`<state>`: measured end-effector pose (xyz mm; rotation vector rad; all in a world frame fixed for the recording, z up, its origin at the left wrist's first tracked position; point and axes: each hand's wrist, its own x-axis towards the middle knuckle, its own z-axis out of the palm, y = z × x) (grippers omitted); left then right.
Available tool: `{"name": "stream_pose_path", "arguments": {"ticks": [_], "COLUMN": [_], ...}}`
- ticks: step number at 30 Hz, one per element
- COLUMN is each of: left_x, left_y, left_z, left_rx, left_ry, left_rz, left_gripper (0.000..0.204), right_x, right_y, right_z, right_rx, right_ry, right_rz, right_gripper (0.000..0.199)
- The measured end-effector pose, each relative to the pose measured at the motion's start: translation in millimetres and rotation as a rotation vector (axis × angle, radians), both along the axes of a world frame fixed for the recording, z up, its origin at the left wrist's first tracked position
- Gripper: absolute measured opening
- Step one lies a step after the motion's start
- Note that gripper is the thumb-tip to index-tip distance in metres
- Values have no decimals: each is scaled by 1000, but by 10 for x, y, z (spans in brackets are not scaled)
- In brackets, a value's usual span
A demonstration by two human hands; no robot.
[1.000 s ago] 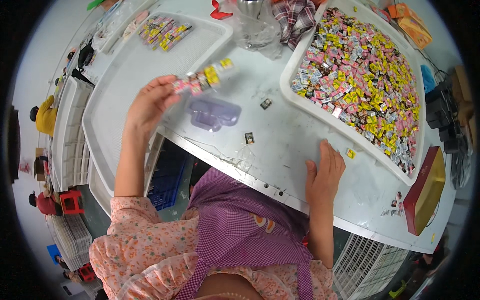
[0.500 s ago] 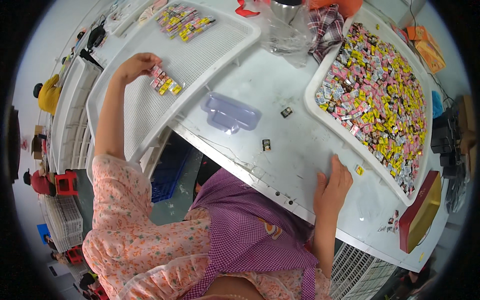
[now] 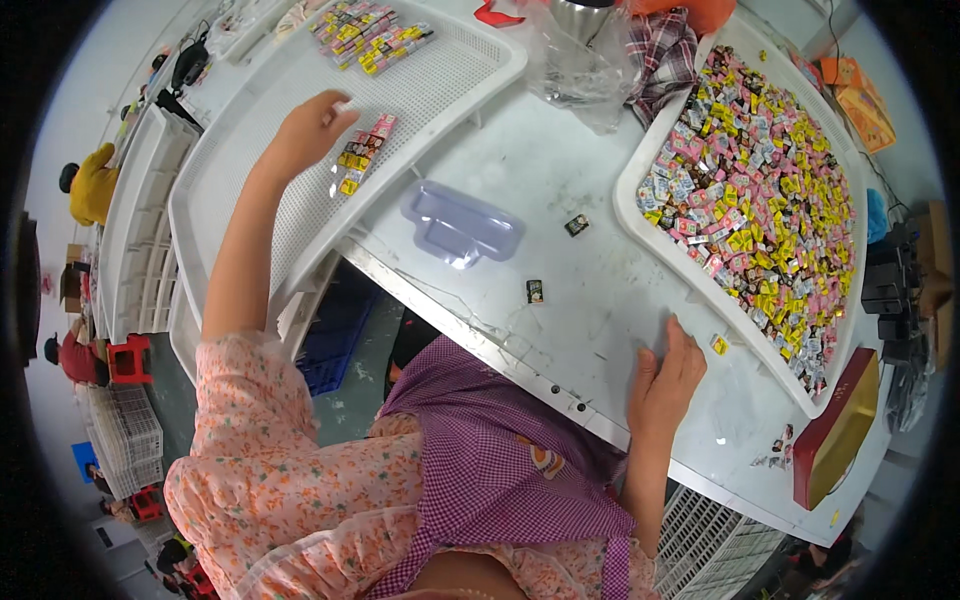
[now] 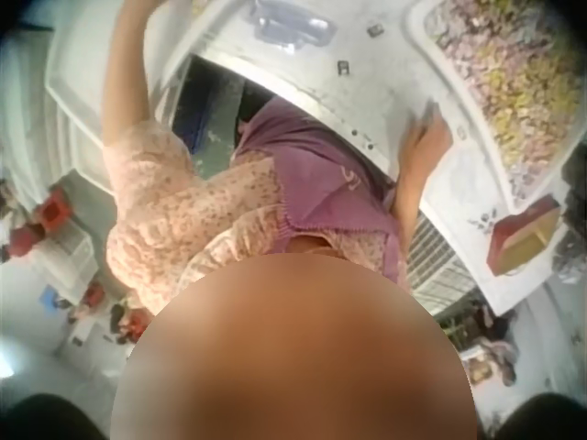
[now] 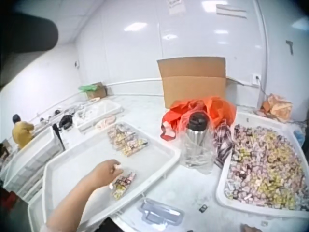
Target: Sorting and arranging small colorful packages from a large bin onto a workbench.
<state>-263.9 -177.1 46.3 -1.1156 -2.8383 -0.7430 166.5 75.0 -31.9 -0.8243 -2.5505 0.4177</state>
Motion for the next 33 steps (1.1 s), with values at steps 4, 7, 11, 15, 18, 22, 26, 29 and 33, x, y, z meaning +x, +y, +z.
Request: {"name": "stream_pose_path", "arguments": {"ticks": [4,7,11,15,18,22,26,29,33], "left_x": [248,222,129,78,5,-142,-453,-481,-361], "left_y": [-370,-455,-348,-354,-386,-267,-186,-76,-39], "left_z": [-66,-168,-205,-186,-216,-191,-199,-226,-128], "left_rx": [-47,130,94,84,213,279,412,278,285], "left_ry": [-260,-555,-645,-664,-623,-633,-679,-674,-815], "left_rz": [338,440,396,403,328,281,260,241,274], "left_gripper": [45,40,29,24,20,15,11,11,21], "right_x": [15,-7,1,-10,-26,0,-25,-19,-8], "right_y": [14,-11,2,-1,10,20,25,3,16], "right_z": [23,19,30,29,45,25,13,30,42], "right_rx": [21,23,-9,-21,12,36,47,13,3], "right_ry": [16,3,12,21,27,3,-17,-15,-31], "right_rz": [26,21,33,34,61,53,57,19,35], "right_gripper": [43,45,47,48,47,46,46,47,48]}}
